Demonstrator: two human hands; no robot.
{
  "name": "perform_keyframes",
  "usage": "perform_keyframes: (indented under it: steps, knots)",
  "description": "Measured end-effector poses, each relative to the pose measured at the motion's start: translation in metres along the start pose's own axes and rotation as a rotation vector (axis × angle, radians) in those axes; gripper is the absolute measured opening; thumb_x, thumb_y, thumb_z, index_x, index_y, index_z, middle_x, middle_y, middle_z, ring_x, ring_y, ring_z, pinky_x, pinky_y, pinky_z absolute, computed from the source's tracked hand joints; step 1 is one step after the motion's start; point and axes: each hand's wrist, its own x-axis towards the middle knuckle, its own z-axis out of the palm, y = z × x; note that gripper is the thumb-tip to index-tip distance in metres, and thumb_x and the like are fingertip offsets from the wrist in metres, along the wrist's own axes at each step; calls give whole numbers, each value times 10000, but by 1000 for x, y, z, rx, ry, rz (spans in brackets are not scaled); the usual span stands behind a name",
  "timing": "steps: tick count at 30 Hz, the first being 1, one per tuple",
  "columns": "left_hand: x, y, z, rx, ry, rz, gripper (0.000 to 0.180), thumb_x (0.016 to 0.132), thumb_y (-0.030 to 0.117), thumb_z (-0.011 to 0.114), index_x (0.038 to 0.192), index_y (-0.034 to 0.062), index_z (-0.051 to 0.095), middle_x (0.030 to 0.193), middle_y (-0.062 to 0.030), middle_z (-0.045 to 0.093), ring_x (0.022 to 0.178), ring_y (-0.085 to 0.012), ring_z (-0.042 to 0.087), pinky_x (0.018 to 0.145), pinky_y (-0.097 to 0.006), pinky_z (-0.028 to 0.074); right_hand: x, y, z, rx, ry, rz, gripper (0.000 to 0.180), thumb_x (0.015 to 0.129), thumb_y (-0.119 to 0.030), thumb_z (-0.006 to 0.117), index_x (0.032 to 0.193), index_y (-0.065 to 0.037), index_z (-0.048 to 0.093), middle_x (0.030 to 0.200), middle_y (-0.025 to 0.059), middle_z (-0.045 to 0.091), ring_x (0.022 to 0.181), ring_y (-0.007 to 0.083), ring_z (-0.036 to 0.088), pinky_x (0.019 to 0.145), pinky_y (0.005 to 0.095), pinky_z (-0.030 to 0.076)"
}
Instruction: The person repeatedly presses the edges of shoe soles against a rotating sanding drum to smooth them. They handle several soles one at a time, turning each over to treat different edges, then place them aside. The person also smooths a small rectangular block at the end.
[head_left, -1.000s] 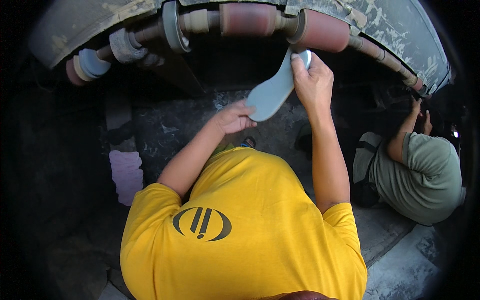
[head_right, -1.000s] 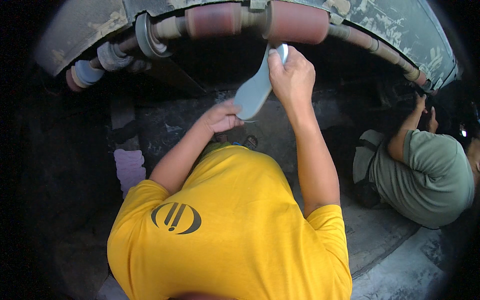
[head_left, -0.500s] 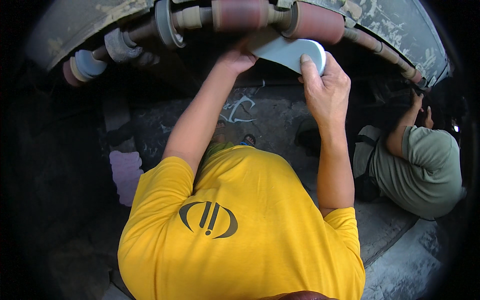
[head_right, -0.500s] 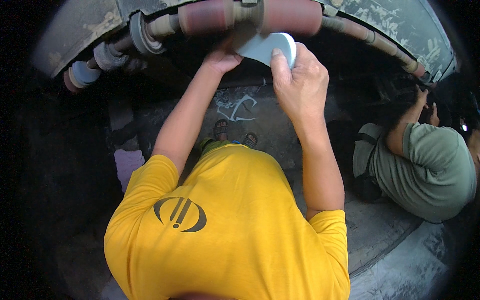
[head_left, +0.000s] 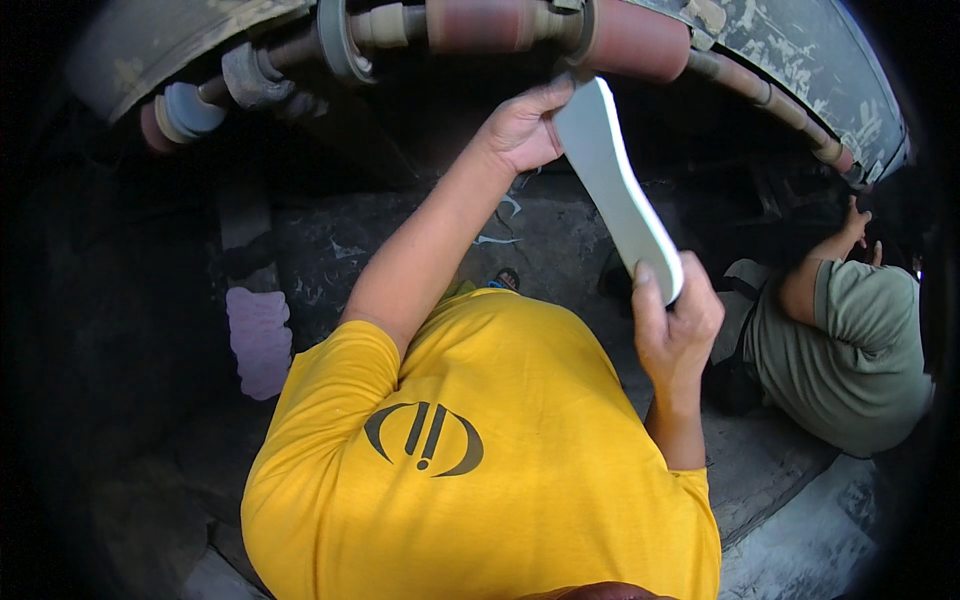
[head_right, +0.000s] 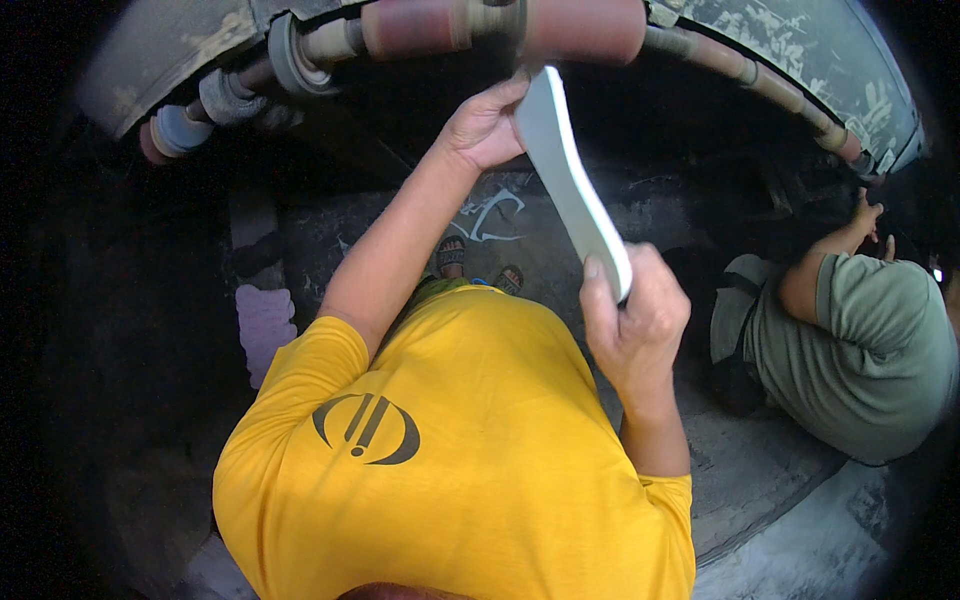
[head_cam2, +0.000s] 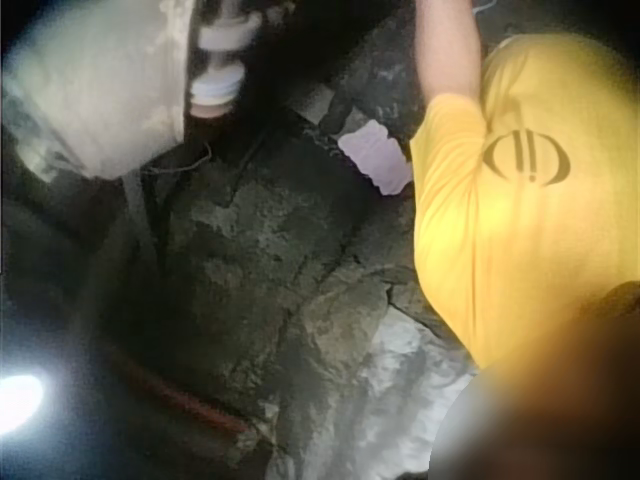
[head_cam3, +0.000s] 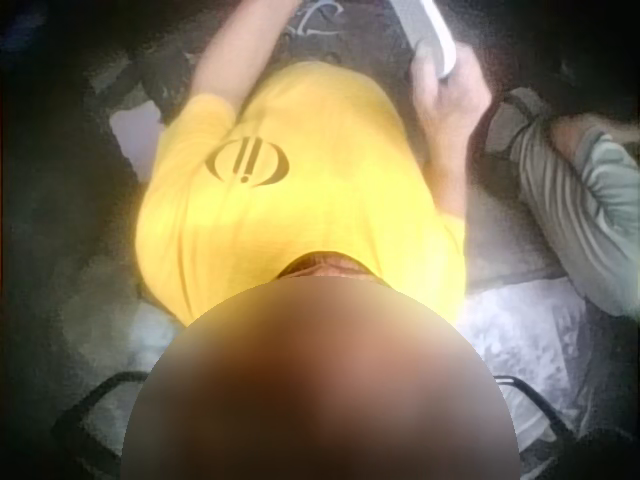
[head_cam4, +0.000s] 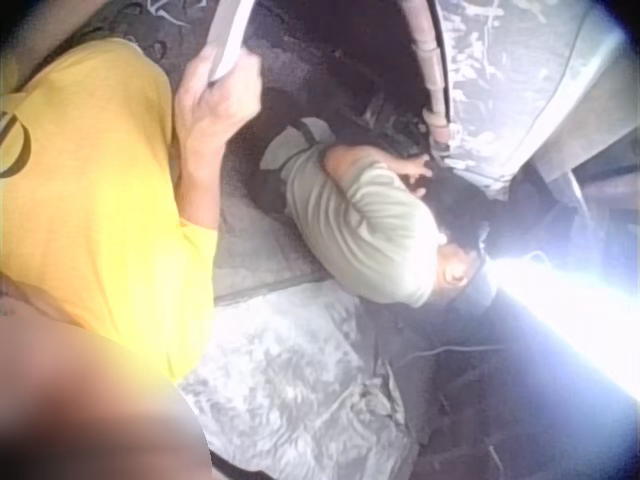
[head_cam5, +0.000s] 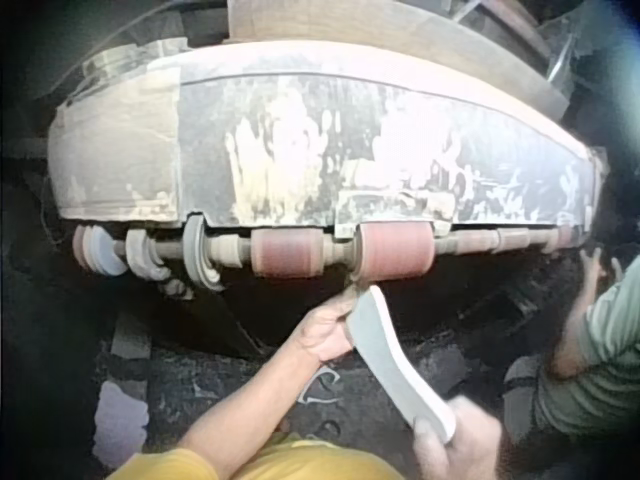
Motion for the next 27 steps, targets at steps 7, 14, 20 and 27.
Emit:
perform_keyframes:
  steps: [7, 14, 20, 27]
  knots:
    - [-13, -13, 28, 282, 112, -5, 374, 823, 241, 847, 1152, 127, 708, 1068, -85, 728, 1062, -235, 679, 934, -416, 552, -27, 36, 57, -163, -547, 296, 355, 939, -347, 658, 1018, -3, 692, 916, 217, 707, 814, 330, 718, 727, 414, 572]
    - [-40, -14, 13, 377, 151, -29, 504, 898, 275, 776, 1311, 78, 564, 1179, -114, 659, 1112, -221, 649, 981, -420, 539, 88, 30, 77, 190, -256, 228, 572, 966, -512, 540, 1068, 31, 687, 917, 238, 719, 829, 332, 736, 751, 425, 582]
    - [-112, -50, -18, 293, 199, -356, 615, 906, 292, 766, 1398, 52, 484, 1230, -148, 591, 1183, -266, 584, 1047, -450, 497, 122, 24, 109, -40, -120, 115, 451, 939, -366, 567, 982, 54, 727, 850, 271, 715, 800, 406, 728, 771, 469, 573]
    - [-151, -62, -27, 128, 109, -452, 540, 871, 181, 800, 1308, 30, 520, 1099, -128, 630, 991, -238, 680, 825, -372, 614, 138, 18, 106, -127, -125, 183, 448, 915, -357, 566, 904, 59, 733, 839, 269, 713, 795, 402, 727, 790, 477, 570]
